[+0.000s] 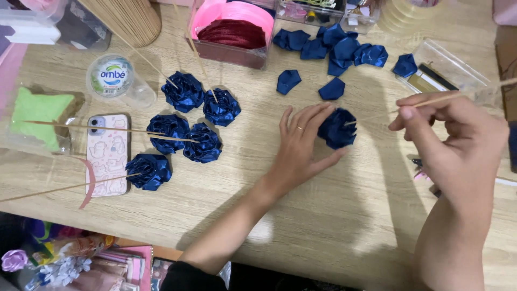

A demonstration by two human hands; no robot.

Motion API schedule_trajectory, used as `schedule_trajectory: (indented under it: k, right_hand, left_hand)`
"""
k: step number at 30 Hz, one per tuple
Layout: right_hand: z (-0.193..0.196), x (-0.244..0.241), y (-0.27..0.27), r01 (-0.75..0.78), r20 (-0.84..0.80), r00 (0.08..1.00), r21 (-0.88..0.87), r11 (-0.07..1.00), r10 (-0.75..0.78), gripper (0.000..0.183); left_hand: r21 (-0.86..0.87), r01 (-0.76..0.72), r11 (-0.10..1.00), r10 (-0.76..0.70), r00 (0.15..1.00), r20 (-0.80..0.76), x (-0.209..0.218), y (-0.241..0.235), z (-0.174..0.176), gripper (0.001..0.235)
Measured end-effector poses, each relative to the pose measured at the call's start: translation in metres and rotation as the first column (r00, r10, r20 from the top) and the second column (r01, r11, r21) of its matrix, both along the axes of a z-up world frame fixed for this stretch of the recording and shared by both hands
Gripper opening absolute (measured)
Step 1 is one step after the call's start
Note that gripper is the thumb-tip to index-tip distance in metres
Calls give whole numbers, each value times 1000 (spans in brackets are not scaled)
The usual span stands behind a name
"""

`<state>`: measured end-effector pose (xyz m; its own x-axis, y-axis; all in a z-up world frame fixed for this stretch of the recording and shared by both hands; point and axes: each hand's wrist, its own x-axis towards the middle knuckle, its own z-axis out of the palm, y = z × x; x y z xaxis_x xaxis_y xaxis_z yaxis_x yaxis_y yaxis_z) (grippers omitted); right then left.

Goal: The person assembles artificial blue roses by attaching pre-cut fabric petals to wooden sticks using a hot glue gun. They arrange the petals in a circular pattern and secure them to form a rose shape, then place the completed roses on the table.

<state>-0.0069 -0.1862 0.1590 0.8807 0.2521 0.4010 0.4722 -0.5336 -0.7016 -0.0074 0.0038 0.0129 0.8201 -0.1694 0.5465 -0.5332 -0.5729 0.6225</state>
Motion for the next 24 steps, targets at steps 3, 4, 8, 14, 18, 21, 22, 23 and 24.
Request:
schedule_trajectory:
  k: [3,4,8,14,18,21,22,23,24]
  right_hand:
    - [1,2,-7,-11,64,998,149,989,2,9]
    - [2,4,-9,-44,94,995,188,981,26,10]
    - [11,2,-19,-145,60,989,256,956,134,11]
    - [8,1,-27,-227,-176,935,367,902,307,34]
    - [3,-4,-15,-170,-149,966,251,953,211,18]
    - [6,-7,-12,-89,-133,985,126,988,106,13]
    - [6,-8,-12,-54,-135,989,82,995,65,10]
    - [11,-10,-12,-55,-137,988,77,996,65,10]
    - [15,-12,-13,-107,-82,990,53,993,111,12]
  left_hand:
    - [-135,-55,989,58,998,19,0,1,5,44]
    - [-197,-85,977,91,996,22,0,1,7,29]
    - [-317,-84,945,106,993,53,1,4,30,19]
    - [-734,11,679,-400,844,-357,9,-13,100,38]
    - [-788,62,612,-508,796,-331,21,-36,125,37]
    - [-843,122,524,-584,772,-251,28,-46,126,23]
    - [-863,166,477,-633,746,-207,28,-47,126,21]
    - [-865,164,473,-634,746,-205,26,-45,131,21]
    - [-813,153,561,-573,781,-249,24,-42,136,22]
